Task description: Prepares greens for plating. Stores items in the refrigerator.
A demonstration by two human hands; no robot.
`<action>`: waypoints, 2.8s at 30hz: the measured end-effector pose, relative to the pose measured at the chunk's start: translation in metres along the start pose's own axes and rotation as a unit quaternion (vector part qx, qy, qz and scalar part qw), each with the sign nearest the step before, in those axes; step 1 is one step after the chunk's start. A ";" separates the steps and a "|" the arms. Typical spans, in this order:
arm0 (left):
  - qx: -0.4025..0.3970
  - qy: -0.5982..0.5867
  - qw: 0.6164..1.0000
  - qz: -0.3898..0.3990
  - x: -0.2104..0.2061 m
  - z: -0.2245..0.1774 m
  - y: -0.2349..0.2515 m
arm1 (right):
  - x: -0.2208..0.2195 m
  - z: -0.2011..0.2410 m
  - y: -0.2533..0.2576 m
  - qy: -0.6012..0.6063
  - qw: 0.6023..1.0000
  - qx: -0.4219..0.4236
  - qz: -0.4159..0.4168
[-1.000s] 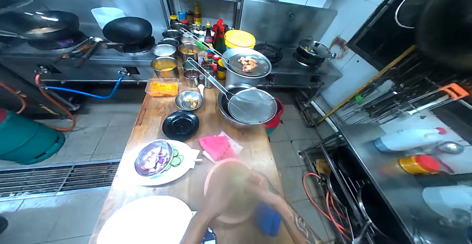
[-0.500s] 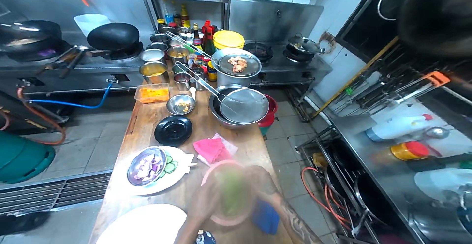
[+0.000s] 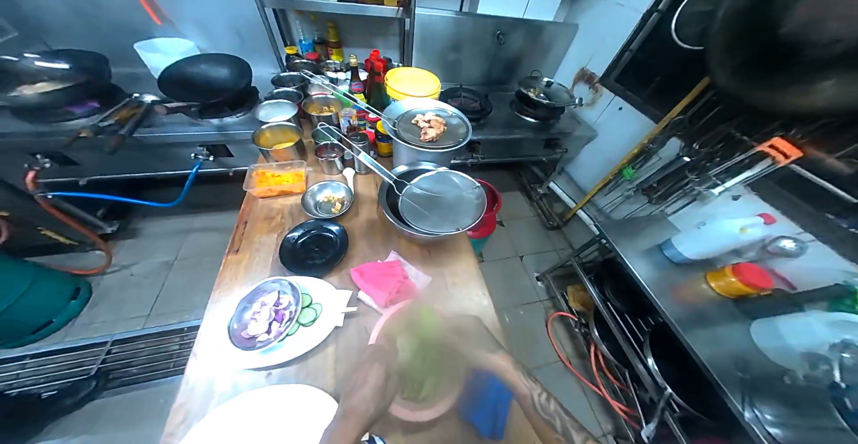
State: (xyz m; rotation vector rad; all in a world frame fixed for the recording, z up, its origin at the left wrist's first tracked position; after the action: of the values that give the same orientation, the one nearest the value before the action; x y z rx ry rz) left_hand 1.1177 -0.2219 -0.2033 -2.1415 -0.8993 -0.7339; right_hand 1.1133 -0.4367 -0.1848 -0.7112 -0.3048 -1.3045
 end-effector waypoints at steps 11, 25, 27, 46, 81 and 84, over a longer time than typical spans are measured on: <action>-0.052 -0.399 0.915 0.018 0.047 -0.061 0.018 | 0.012 0.009 -0.024 0.313 0.942 0.046 0.109; 0.024 -0.424 0.902 0.076 0.044 -0.068 0.010 | -0.001 -0.018 -0.025 0.366 0.929 0.012 -0.057; 0.053 -0.399 0.913 0.064 0.045 -0.068 0.007 | -0.002 -0.018 -0.026 0.363 0.929 0.005 -0.064; -0.005 -0.684 0.726 -0.063 0.018 -0.027 -0.025 | 0.006 0.077 -0.096 -0.156 0.831 0.353 -0.402; 0.012 0.020 0.987 -0.162 0.015 -0.010 -0.012 | -0.030 0.068 0.008 -0.356 0.898 -0.196 0.170; 0.011 0.011 0.980 -0.197 0.012 0.000 -0.018 | -0.033 0.048 0.018 -0.355 0.899 -0.201 0.163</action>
State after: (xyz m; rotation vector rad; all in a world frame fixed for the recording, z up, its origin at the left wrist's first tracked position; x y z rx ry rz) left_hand 1.1112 -0.2081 -0.1886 -1.9514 -1.3325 -0.9323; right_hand 1.1307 -0.3791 -0.1736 -1.5265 -0.4812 -0.7471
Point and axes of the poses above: each hand's wrist, its own y-axis towards the middle knuckle, its own x-axis out of the back of the hand, z = x × y, the point moved 7 cm from there along y, towards the middle knuckle, and after that the axes turned 3 degrees about -y, right-handed, at the moved point
